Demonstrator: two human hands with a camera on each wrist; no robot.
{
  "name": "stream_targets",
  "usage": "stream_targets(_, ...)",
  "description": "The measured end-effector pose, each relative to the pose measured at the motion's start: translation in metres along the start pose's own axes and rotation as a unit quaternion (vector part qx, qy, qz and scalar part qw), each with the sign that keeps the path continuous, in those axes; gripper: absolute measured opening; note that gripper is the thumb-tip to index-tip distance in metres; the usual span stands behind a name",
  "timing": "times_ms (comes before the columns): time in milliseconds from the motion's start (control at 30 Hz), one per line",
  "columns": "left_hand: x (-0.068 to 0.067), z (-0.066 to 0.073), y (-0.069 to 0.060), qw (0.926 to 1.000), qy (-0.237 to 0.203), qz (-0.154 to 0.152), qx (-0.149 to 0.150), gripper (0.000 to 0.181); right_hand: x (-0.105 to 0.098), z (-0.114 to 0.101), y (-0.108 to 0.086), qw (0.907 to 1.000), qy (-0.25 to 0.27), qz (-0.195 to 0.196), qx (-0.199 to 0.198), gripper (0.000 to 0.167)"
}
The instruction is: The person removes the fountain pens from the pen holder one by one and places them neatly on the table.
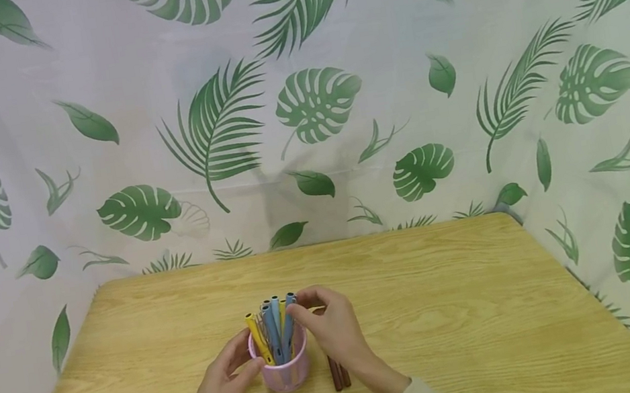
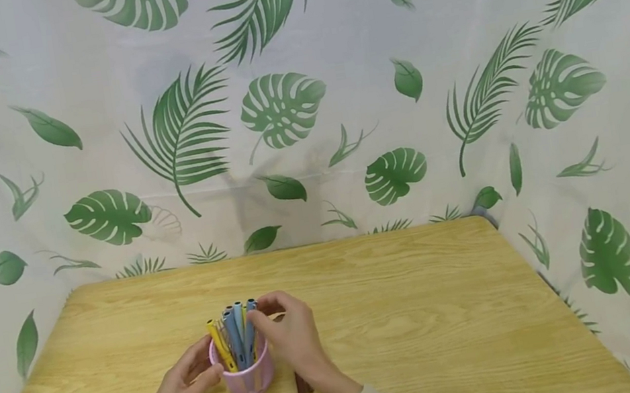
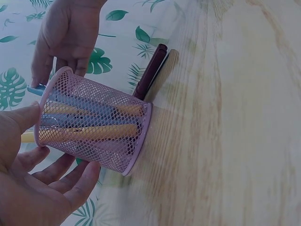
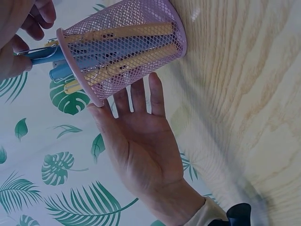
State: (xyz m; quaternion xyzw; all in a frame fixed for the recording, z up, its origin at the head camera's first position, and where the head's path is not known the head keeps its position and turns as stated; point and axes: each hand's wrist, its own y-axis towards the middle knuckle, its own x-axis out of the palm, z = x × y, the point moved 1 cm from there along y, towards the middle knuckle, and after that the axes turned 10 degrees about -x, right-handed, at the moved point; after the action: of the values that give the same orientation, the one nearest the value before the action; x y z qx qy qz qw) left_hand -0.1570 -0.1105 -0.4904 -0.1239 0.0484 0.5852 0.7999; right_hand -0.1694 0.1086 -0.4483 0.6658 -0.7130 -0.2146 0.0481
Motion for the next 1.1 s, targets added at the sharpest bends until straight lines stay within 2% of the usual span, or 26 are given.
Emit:
stream_targets(267, 0.0, -0.001, 0.001, 1.0, -0.004, 0.0, -0.002, 0.061, -0.005, -0.001, 0.003, 0.9996, 0.026, 0.004, -0.01, 0.022)
stream_targets(633, 0.001, 0.0, 0.0, 0.9999, -0.002, 0.009, -0.005, 0.06, -0.008, -0.002, 0.008, 0.9976, 0.068, 0.016, -0.004, 0.02)
stream_targets(1100, 0.001, 0.0, 0.0, 0.9999, -0.001, 0.012, -0.004, 0.061, -0.019, -0.006, 0.014, 0.9956, 0.088, 0.03, -0.011, 0.02)
